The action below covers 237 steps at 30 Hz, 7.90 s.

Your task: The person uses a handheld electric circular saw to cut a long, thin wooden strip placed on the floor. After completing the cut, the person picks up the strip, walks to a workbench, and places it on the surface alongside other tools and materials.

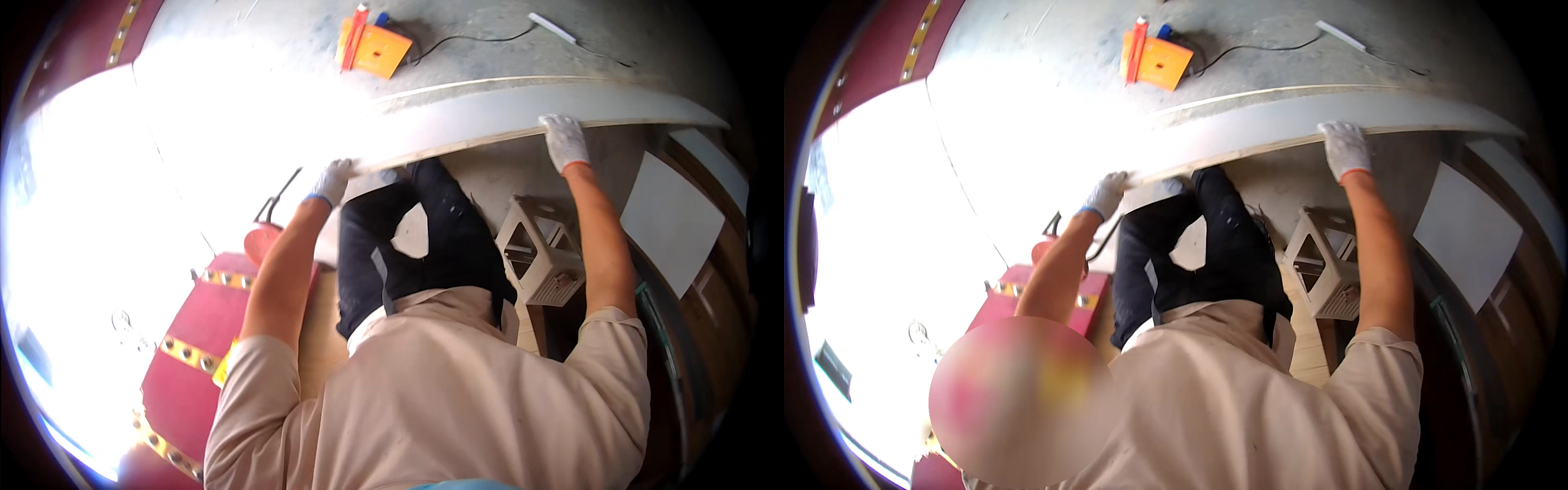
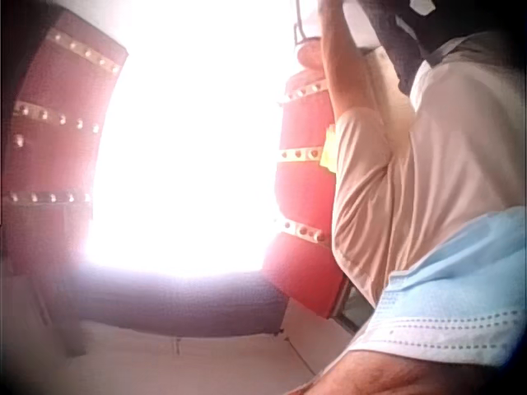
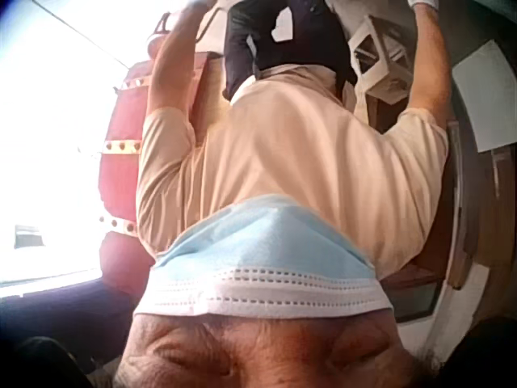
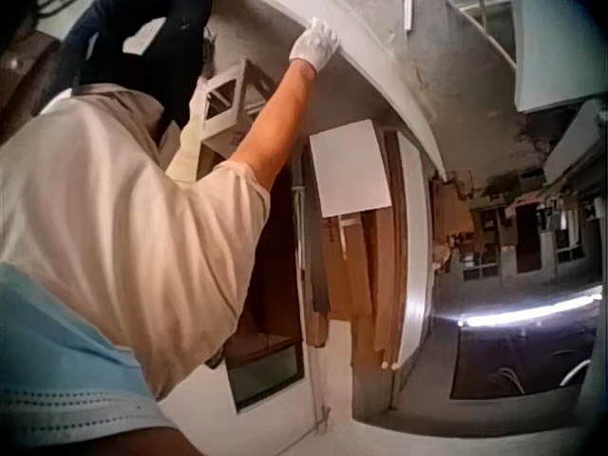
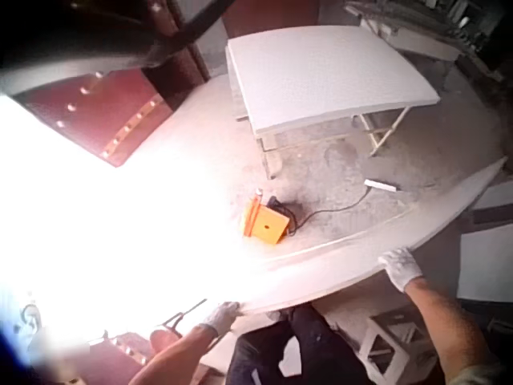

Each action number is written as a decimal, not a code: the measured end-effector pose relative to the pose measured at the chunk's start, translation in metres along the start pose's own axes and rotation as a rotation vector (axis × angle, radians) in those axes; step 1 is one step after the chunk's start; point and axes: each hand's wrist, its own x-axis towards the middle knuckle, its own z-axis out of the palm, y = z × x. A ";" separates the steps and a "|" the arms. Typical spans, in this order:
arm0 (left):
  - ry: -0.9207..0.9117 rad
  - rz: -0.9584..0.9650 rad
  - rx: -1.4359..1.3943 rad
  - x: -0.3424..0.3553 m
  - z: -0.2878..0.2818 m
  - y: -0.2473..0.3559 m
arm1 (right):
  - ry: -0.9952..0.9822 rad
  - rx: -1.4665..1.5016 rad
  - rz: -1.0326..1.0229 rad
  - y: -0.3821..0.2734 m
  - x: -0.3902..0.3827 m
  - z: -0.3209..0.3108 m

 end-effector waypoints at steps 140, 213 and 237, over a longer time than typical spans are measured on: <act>-0.162 1.094 0.438 -0.012 -0.397 0.203 | 0.687 2.963 1.036 -0.448 0.000 -0.271; -0.998 1.145 0.085 0.017 -0.229 0.204 | 1.968 2.185 0.919 -0.497 -0.164 -0.345; -0.940 1.127 0.551 0.029 -0.328 0.188 | 1.421 1.955 1.611 -0.541 -0.148 -0.244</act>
